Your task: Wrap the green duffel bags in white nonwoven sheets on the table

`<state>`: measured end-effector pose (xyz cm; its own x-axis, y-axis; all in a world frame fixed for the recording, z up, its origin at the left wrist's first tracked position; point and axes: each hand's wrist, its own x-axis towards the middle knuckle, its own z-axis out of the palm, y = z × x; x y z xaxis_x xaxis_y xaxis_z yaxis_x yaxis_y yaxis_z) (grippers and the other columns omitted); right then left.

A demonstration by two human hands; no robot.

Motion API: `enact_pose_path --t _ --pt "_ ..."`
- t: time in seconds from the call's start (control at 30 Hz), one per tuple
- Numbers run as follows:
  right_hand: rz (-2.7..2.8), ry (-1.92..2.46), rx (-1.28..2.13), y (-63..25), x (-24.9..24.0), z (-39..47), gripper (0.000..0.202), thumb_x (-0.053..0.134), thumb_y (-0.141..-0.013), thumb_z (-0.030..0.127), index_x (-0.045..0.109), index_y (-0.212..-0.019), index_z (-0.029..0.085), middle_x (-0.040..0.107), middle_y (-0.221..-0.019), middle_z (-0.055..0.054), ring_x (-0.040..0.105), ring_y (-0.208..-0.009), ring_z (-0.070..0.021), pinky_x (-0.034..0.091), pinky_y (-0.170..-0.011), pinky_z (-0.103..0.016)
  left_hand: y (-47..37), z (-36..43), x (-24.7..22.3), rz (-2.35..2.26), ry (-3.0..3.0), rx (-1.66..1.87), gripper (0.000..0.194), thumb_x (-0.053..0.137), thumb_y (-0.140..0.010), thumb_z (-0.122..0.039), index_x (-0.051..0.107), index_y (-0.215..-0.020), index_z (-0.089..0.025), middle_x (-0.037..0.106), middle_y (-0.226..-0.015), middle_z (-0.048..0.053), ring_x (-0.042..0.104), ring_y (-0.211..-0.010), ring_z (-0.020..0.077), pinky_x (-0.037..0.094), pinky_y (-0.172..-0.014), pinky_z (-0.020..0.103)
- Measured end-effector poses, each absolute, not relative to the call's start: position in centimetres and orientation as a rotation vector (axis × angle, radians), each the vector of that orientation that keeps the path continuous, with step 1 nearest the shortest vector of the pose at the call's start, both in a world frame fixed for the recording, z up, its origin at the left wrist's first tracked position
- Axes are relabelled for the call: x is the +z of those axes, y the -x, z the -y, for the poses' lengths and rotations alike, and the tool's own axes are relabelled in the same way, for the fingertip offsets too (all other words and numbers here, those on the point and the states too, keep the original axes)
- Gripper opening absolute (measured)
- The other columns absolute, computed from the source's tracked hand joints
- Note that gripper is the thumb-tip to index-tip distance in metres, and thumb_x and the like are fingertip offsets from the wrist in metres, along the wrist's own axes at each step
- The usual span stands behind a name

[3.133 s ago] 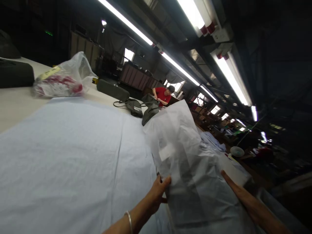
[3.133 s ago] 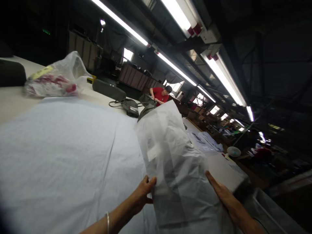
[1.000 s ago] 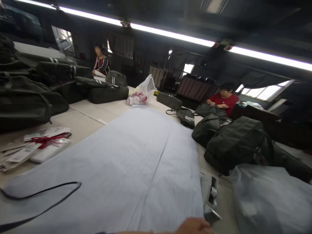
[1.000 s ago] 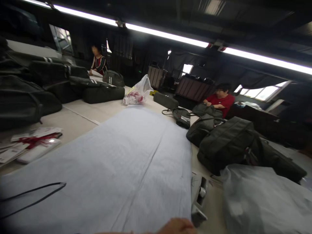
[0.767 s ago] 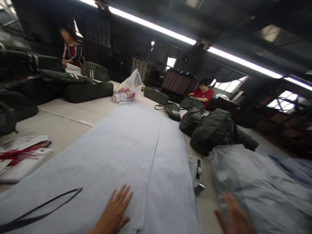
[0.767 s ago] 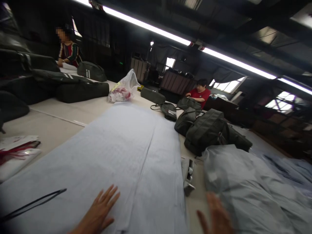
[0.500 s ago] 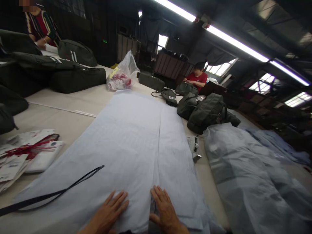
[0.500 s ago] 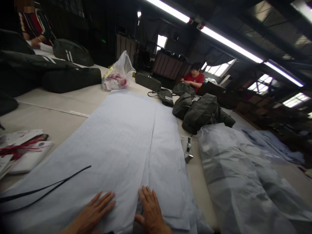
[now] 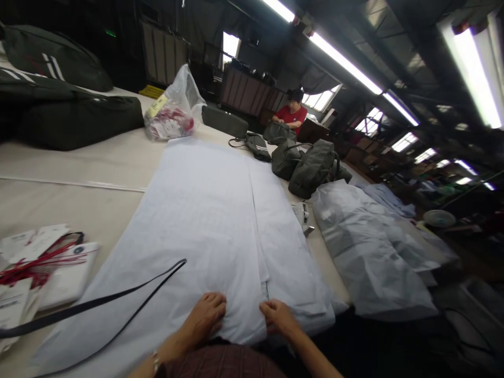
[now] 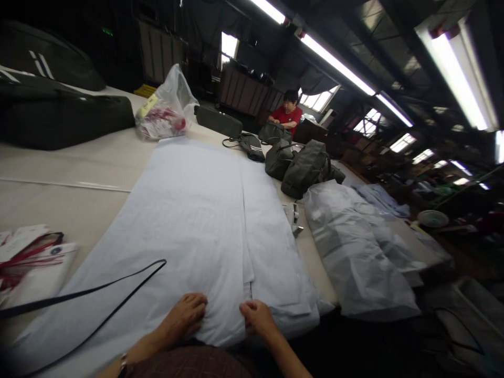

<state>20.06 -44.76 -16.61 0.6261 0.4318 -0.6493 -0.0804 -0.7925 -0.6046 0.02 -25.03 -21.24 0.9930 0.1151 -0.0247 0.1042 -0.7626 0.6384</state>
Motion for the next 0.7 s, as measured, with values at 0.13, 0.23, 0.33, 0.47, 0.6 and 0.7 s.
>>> enact_pose_path --t 0.13,0.23,0.33,0.47,0.6,0.7 --pt "0.252 2.247 0.989 -17.8 -17.1 44.4 0.025 0.076 -0.055 0.034 0.057 -0.061 0.018 0.054 -0.057 0.002 0.051 -0.06 -0.0142 0.04 -0.056 -0.024 0.0 24.5 -21.4 -0.122 -2.417 0.018 0.023 0.062 -0.073 -0.013 0.055 -0.093 -0.023 0.06 -0.12 0.002 0.051 -0.113 0.0221 0.034 -0.101 0.039" --pt "0.222 2.228 0.953 -17.1 -16.6 44.0 0.028 0.072 -0.061 0.04 0.055 -0.06 0.019 0.05 -0.057 0.002 0.048 -0.061 -0.0136 0.039 -0.057 -0.025 -0.1 24.4 -21.0 -0.126 -2.372 -0.006 0.02 0.062 -0.076 -0.014 0.056 -0.092 -0.023 0.061 -0.118 0.002 0.052 -0.113 0.0219 0.034 -0.1 0.038" --pt "0.096 2.08 1.095 -16.7 -15.2 43.8 0.04 0.065 -0.069 0.058 0.059 -0.074 0.019 0.051 -0.061 0.002 0.049 -0.058 -0.0142 0.041 -0.053 -0.026 -0.2 24.3 -20.4 -0.163 -2.333 -0.019 0.015 0.062 -0.078 -0.015 0.058 -0.09 -0.023 0.062 -0.116 0.003 0.053 -0.111 0.022 0.034 -0.1 0.038" --pt "-0.041 1.75 1.313 -16.0 -13.0 44.0 0.054 0.078 -0.059 0.056 0.062 -0.098 0.022 0.059 -0.078 0.001 0.055 -0.062 -0.013 0.044 -0.054 -0.025 -0.1 24.3 -19.6 -0.177 -2.307 -0.009 0.013 0.062 -0.079 -0.016 0.059 -0.089 -0.022 0.062 -0.117 0.003 0.053 -0.111 0.0218 0.036 -0.099 0.038" --pt "-0.026 1.769 1.358 -15.9 -13.0 44.4 0.054 0.083 -0.049 0.042 0.063 -0.093 0.019 0.061 -0.076 0.001 0.053 -0.056 -0.0096 0.042 -0.05 -0.022 0.1 24.3 -19.0 -0.197 -2.286 0.002 0.015 0.062 -0.078 -0.016 0.061 -0.091 -0.023 0.062 -0.117 0.004 0.054 -0.111 0.0223 0.037 -0.098 0.037" --pt "0.002 1.943 1.259 -16.1 -13.9 44.9 0.047 0.081 -0.051 0.049 0.061 -0.078 0.017 0.056 -0.063 0.002 0.048 -0.049 -0.0084 0.036 -0.046 -0.021 0.1 24.5 -18.2 -0.219 -2.269 0.019 0.017 0.06 -0.081 -0.016 0.062 -0.096 -0.023 0.063 -0.114 0.004 0.056 -0.109 0.0216 0.038 -0.097 0.037"
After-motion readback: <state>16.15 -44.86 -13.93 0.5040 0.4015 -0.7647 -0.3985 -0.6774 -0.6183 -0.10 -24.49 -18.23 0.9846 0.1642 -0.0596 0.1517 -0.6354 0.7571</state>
